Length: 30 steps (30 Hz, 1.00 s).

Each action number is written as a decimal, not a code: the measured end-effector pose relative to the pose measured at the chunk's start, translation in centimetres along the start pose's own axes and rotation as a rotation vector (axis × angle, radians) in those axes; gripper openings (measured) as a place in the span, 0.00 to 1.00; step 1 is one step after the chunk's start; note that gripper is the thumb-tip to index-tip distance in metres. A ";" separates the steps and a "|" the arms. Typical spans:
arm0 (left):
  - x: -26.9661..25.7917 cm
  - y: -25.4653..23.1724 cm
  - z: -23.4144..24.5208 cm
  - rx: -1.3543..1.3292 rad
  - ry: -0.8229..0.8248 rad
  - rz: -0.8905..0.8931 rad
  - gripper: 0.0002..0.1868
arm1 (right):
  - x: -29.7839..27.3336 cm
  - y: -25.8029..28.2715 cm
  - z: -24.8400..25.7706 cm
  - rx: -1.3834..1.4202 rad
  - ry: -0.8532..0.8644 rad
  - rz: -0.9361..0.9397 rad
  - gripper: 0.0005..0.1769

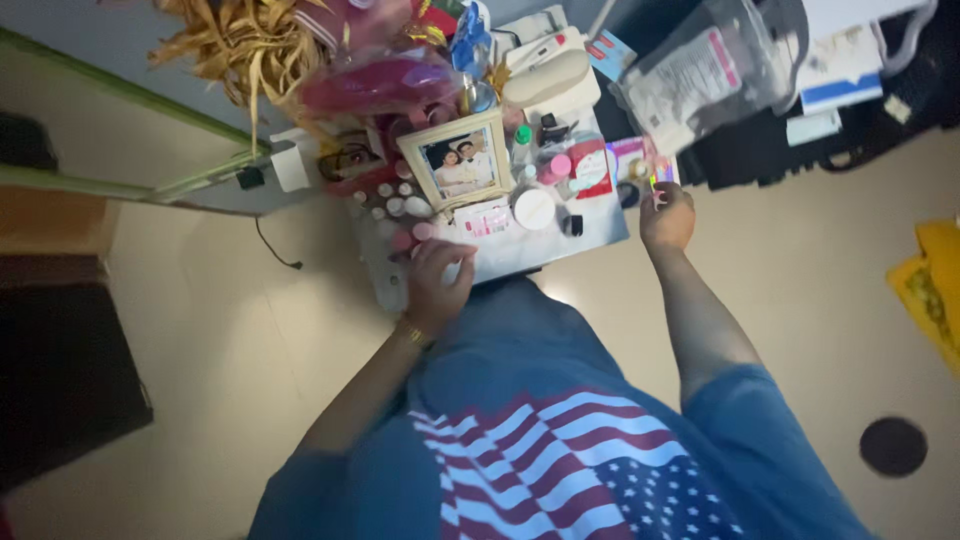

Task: The person organizes personal care items on a cluttered table. They pick up and place down several small bottles and containers, then open a small blue box to remove a tube and place it on the table.

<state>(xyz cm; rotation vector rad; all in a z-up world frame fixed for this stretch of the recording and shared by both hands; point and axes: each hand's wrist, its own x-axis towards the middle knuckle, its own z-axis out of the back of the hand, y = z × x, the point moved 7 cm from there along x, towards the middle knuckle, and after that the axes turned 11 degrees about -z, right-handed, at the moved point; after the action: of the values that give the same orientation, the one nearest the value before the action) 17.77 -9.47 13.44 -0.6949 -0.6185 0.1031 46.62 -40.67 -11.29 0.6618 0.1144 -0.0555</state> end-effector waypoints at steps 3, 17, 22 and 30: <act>-1.2 0.5 0.3 0.010 0.024 0.132 0.06 | 3.5 -0.9 -2.6 -0.080 0.002 0.011 0.14; -0.3 0.4 -2.1 0.187 0.163 0.229 0.07 | 4.5 -2.2 -6.0 -0.121 0.077 -0.036 0.13; 2.5 -0.7 -5.9 -0.010 0.167 0.134 0.06 | 3.1 -0.8 -3.1 0.008 0.014 0.083 0.12; 4.3 -4.5 -9.5 -0.106 0.271 -0.070 0.06 | -3.3 1.9 5.0 0.284 -0.039 0.143 0.11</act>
<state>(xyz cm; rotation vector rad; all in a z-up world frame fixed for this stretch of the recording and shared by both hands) 26.11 -17.09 12.74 -0.7732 -0.3899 -0.0889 43.94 -42.22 -5.83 0.9505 0.0209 0.0540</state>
